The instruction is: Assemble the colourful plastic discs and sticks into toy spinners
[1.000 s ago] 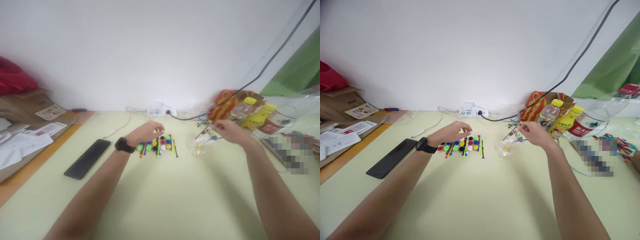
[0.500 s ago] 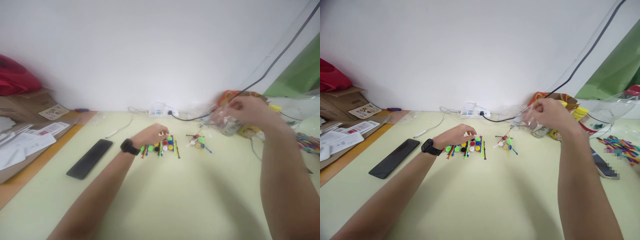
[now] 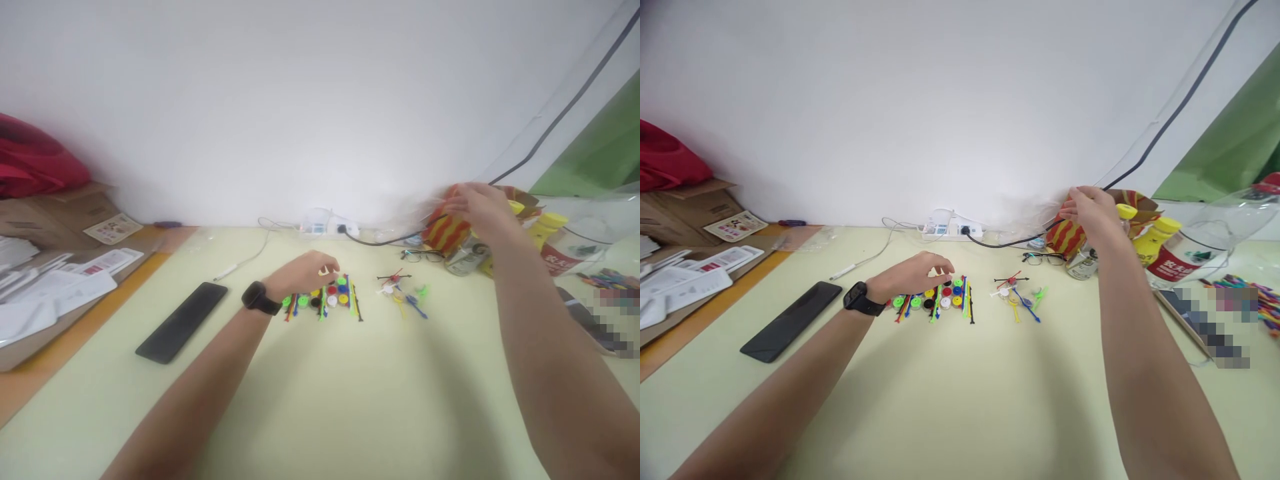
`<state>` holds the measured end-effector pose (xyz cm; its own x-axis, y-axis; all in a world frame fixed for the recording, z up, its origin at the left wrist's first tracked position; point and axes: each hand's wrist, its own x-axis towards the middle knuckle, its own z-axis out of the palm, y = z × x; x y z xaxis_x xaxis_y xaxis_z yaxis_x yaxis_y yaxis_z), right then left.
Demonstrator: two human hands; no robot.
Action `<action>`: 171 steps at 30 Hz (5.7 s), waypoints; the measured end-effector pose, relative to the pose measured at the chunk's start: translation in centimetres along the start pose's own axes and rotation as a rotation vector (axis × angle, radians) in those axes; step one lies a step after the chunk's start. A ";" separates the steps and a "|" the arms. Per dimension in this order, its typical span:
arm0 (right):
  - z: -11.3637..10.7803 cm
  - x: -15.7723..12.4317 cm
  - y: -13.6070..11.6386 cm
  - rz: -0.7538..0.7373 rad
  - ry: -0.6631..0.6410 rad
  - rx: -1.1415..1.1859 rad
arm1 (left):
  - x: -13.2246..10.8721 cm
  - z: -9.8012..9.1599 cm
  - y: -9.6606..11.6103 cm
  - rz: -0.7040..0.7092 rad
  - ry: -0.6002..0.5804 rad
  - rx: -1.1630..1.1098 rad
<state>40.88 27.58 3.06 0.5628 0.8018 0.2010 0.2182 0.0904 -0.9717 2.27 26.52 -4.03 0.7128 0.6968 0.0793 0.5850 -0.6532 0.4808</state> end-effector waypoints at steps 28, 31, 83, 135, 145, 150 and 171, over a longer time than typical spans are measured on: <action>3.2 -6.2 6.8 -0.122 -1.006 -1.111 | 0.3 0.4 1.6 0.113 0.009 -0.037; 2.1 -6.0 6.6 -0.150 -0.929 -1.110 | 0.4 0.5 1.8 0.114 -0.004 -0.027; 7.3 -10.1 5.8 0.269 -0.960 0.185 | 6.1 4.8 4.7 0.226 0.295 -0.525; 5.7 -10.5 3.7 -0.055 -1.063 -0.166 | 5.0 5.5 5.7 0.247 0.299 -0.402; 6.1 -10.7 4.0 -0.084 -1.081 -0.357 | 4.9 6.4 5.5 0.167 0.273 -0.438; 5.3 -10.4 3.5 -0.017 -1.095 -0.275 | 4.9 5.9 5.4 0.219 0.284 -0.502; 4.3 -8.0 6.6 -0.106 -1.020 -1.097 | 4.6 9.7 6.0 0.279 0.081 0.095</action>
<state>34.40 24.29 -5.44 -0.1751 0.9177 -0.3566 0.9538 0.0683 -0.2926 12.80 22.88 -9.26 0.8203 0.5053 0.2678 0.4071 -0.8448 0.3472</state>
